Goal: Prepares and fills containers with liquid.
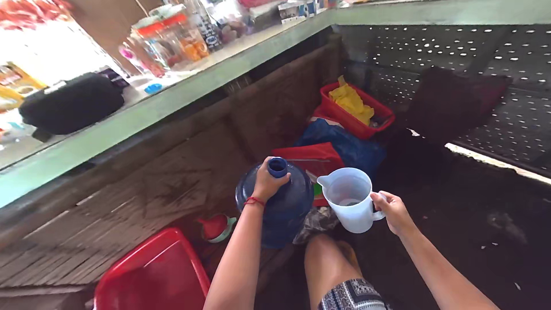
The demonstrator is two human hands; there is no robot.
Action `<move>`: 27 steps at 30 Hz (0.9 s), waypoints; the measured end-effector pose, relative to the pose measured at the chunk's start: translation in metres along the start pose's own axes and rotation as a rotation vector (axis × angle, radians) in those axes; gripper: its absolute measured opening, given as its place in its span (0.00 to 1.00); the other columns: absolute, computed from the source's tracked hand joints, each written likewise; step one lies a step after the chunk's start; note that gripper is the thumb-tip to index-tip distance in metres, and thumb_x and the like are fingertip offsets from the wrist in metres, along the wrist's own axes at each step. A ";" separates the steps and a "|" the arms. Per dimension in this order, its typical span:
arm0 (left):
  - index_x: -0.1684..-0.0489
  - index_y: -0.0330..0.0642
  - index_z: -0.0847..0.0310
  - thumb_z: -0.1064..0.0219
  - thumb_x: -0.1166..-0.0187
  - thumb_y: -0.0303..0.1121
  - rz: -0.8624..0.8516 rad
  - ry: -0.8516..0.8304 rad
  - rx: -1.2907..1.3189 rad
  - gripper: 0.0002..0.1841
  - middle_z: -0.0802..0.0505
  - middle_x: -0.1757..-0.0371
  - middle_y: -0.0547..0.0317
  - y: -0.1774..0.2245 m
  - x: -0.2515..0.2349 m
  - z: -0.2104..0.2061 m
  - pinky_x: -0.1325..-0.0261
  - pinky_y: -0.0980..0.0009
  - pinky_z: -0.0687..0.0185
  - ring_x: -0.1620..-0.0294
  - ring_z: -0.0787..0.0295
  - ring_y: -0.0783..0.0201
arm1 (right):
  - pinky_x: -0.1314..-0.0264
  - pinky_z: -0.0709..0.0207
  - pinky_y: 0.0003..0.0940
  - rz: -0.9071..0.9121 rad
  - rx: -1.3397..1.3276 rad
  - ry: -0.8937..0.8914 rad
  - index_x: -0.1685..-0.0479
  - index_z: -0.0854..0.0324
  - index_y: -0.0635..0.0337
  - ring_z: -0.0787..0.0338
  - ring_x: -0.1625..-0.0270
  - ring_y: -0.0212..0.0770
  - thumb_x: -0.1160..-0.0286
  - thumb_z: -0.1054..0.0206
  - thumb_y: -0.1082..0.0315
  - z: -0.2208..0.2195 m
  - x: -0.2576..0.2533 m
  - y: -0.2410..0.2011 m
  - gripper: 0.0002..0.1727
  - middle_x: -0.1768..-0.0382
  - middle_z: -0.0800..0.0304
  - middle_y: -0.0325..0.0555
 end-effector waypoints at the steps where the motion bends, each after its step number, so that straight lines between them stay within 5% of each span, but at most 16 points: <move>1: 0.32 0.32 0.24 0.14 0.41 0.25 -0.001 -0.008 -0.016 0.34 0.10 0.39 0.39 0.003 0.000 -0.007 0.28 0.50 0.21 0.35 0.13 0.50 | 0.68 0.25 0.17 0.005 -0.005 0.015 0.80 0.27 0.45 0.24 0.78 0.18 0.25 0.34 0.59 0.003 0.000 0.001 0.14 0.83 0.24 0.21; 5: 0.31 0.37 0.22 0.13 0.40 0.34 0.007 -0.080 -0.127 0.35 0.10 0.40 0.37 0.023 -0.006 -0.043 0.26 0.40 0.28 0.33 0.16 0.40 | 0.69 0.25 0.16 0.000 -0.014 0.070 0.81 0.27 0.44 0.23 0.78 0.19 0.25 0.33 0.60 0.022 0.003 0.005 0.15 0.84 0.24 0.21; 8: 0.30 0.38 0.22 0.14 0.39 0.37 -0.041 -0.175 -0.244 0.35 0.08 0.41 0.41 0.049 -0.007 -0.083 0.14 0.34 0.47 0.32 0.14 0.43 | 0.69 0.27 0.16 0.000 0.020 0.113 0.81 0.27 0.45 0.24 0.79 0.18 0.25 0.34 0.60 0.041 0.008 0.006 0.15 0.84 0.25 0.21; 11: 0.30 0.39 0.21 0.14 0.40 0.39 -0.097 -0.295 -0.325 0.35 0.06 0.43 0.44 0.071 -0.007 -0.133 0.12 0.31 0.55 0.33 0.13 0.45 | 0.69 0.26 0.17 0.003 0.053 0.175 0.80 0.27 0.47 0.24 0.79 0.18 0.24 0.35 0.63 0.064 0.012 0.006 0.14 0.84 0.25 0.22; 22: 0.19 0.44 0.27 0.19 0.37 0.41 -0.182 -0.817 -0.596 0.40 0.09 0.37 0.44 0.104 0.022 -0.334 0.11 0.28 0.65 0.27 0.17 0.44 | 0.62 0.26 0.32 -0.072 0.377 0.343 0.74 0.21 0.64 0.24 0.72 0.28 0.26 0.29 0.55 0.149 0.012 0.071 0.20 0.78 0.24 0.36; 27: 0.19 0.44 0.27 0.20 0.36 0.39 -0.185 -0.956 -0.659 0.38 0.09 0.35 0.43 0.098 0.043 -0.394 0.11 0.29 0.66 0.25 0.18 0.43 | 0.63 0.29 0.28 -0.032 0.431 0.365 0.78 0.23 0.65 0.27 0.73 0.26 0.29 0.27 0.55 0.182 0.028 0.102 0.21 0.79 0.27 0.35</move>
Point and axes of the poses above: each hand's wrist, its own x-axis away from the middle knuckle, its own z-axis out of the back of the hand, y = z × x, the point moved 8 cm from there along -x, towards the middle knuckle
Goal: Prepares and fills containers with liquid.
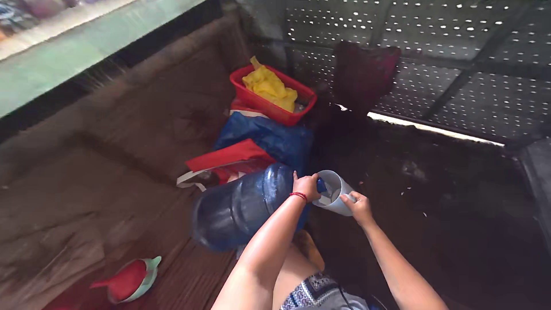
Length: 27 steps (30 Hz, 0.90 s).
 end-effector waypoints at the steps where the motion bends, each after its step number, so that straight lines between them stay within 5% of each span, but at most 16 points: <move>1: 0.19 0.43 0.27 0.20 0.35 0.38 -0.003 -0.029 -0.007 0.39 0.10 0.34 0.43 0.003 -0.006 -0.006 0.11 0.29 0.67 0.25 0.19 0.43 | 0.64 0.30 0.27 -0.018 -0.009 -0.004 0.78 0.23 0.65 0.28 0.73 0.25 0.29 0.27 0.56 0.002 0.001 0.008 0.21 0.79 0.27 0.34; 12: 0.19 0.42 0.27 0.19 0.37 0.39 -0.021 -0.184 -0.066 0.40 0.11 0.32 0.40 0.020 -0.052 -0.062 0.12 0.27 0.66 0.25 0.20 0.39 | 0.66 0.31 0.18 -0.124 -0.213 0.100 0.82 0.25 0.60 0.29 0.75 0.18 0.31 0.26 0.67 0.003 0.016 0.081 0.15 0.81 0.29 0.27; 27: 0.19 0.42 0.27 0.18 0.38 0.36 -0.024 -0.230 -0.073 0.40 0.11 0.32 0.39 0.020 -0.057 -0.075 0.13 0.26 0.65 0.25 0.20 0.39 | 0.68 0.31 0.16 -0.123 -0.269 0.087 0.83 0.25 0.57 0.29 0.77 0.17 0.31 0.27 0.68 0.001 0.015 0.094 0.15 0.82 0.29 0.24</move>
Point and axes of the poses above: each hand's wrist, its own x-axis away from the middle knuckle, its own z-axis out of the back of the hand, y = z × x, the point moved 8 cm from there along -x, towards the middle knuckle
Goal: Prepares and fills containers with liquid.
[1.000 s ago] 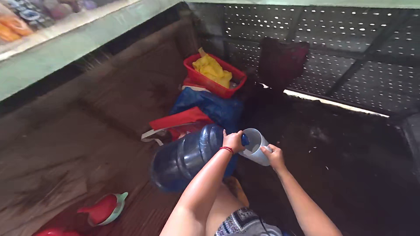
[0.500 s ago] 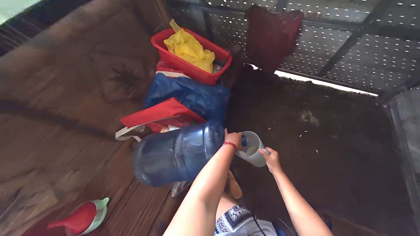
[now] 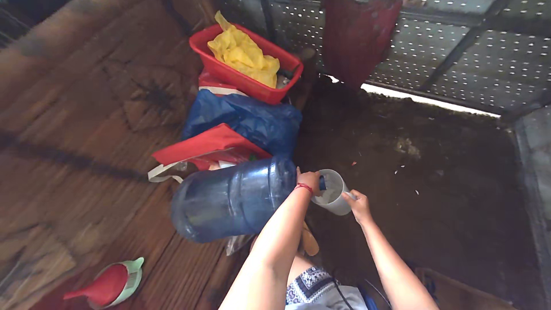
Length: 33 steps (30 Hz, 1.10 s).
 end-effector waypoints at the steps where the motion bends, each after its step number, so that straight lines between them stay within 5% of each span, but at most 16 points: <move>1: 0.19 0.42 0.27 0.19 0.38 0.36 -0.003 0.002 -0.001 0.40 0.11 0.32 0.39 0.000 0.000 0.000 0.13 0.26 0.65 0.25 0.20 0.39 | 0.68 0.31 0.16 0.000 -0.006 0.002 0.83 0.25 0.57 0.29 0.77 0.17 0.31 0.27 0.68 0.000 0.000 0.001 0.15 0.82 0.29 0.24; 33: 0.17 0.44 0.29 0.19 0.38 0.38 0.010 -0.033 -0.033 0.41 0.13 0.30 0.41 0.002 0.001 -0.006 0.12 0.27 0.66 0.23 0.21 0.40 | 0.68 0.29 0.17 -0.060 -0.083 -0.023 0.83 0.26 0.52 0.27 0.78 0.17 0.32 0.29 0.68 0.010 -0.003 0.018 0.14 0.83 0.28 0.22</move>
Point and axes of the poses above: each hand's wrist, its own x-axis away from the middle knuckle, its own z-axis out of the back of the hand, y = z × x, the point moved 8 cm from there along -x, towards the middle knuckle
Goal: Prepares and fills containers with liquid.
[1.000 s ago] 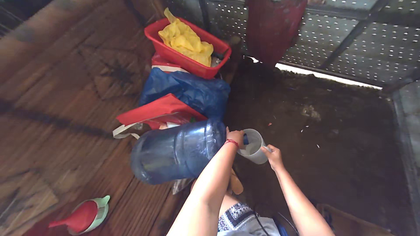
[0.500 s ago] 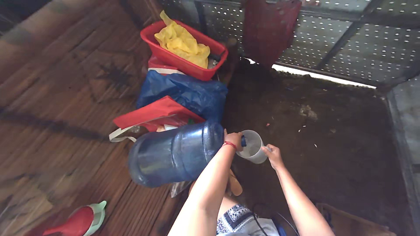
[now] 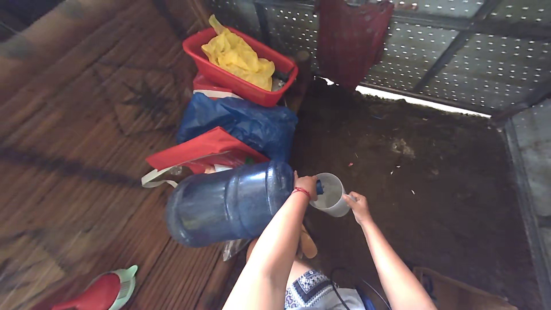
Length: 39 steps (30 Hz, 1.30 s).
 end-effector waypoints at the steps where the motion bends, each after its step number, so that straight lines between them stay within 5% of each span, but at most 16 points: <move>1: 0.18 0.43 0.29 0.18 0.38 0.37 0.001 0.000 0.001 0.41 0.13 0.30 0.41 0.000 0.000 0.000 0.12 0.28 0.66 0.23 0.21 0.40 | 0.68 0.28 0.17 0.004 -0.006 -0.003 0.83 0.26 0.52 0.27 0.77 0.18 0.32 0.29 0.68 0.000 0.000 0.001 0.14 0.83 0.28 0.22; 39: 0.17 0.43 0.30 0.20 0.36 0.37 -0.021 -0.023 -0.047 0.40 0.13 0.28 0.41 0.002 0.008 -0.001 0.10 0.30 0.68 0.22 0.22 0.41 | 0.70 0.27 0.18 -0.032 -0.109 0.009 0.82 0.24 0.51 0.25 0.78 0.19 0.35 0.29 0.69 -0.001 0.005 0.003 0.12 0.83 0.25 0.23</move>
Point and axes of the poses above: each hand's wrist, its own x-axis away from the middle knuckle, its own z-axis out of the back of the hand, y = z × x, the point moved 8 cm from there along -x, towards the middle knuckle
